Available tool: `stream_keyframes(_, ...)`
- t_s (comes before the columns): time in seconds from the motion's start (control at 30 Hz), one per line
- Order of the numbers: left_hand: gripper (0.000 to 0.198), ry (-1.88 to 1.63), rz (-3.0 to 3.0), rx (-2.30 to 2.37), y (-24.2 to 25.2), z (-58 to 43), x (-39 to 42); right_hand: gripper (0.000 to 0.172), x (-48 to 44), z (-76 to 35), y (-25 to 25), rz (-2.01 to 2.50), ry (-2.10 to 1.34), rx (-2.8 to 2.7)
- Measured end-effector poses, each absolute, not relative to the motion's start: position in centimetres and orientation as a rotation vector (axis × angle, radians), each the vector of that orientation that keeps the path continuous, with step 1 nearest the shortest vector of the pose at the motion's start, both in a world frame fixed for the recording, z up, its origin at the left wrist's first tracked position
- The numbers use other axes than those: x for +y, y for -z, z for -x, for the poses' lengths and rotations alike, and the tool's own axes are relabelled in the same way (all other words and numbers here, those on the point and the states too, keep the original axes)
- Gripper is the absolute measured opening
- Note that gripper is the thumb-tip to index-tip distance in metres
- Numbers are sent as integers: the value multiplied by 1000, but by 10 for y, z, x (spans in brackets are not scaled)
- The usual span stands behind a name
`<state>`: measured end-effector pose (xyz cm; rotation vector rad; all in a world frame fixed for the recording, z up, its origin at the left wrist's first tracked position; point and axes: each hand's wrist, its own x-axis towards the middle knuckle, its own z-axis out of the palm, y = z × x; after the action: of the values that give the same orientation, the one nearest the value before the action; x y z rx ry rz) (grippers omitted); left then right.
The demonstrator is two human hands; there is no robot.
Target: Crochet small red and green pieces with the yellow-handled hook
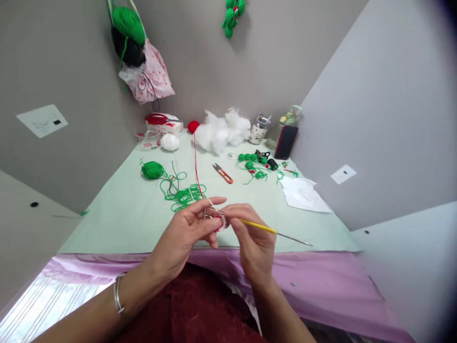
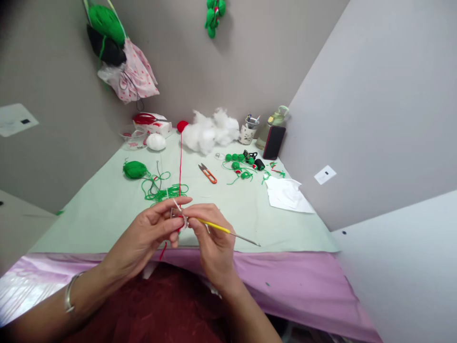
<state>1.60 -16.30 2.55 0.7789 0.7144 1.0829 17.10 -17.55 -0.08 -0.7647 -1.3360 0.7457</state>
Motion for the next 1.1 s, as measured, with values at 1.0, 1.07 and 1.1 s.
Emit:
stream_keyframes(1.0,46,-979,-614,706,-29,-5,-161,26,-182,-174,3,783,-409,-1408)
stream_keyframes(1.07,46,-1002,-683,730,-31,-6,-162,22,-179,-172,1,740,-627,-1290)
stream_keyframes(1.1,48,-1002,-724,743,-32,-7,-164,20,-177,-171,1,725,-710,-1271)
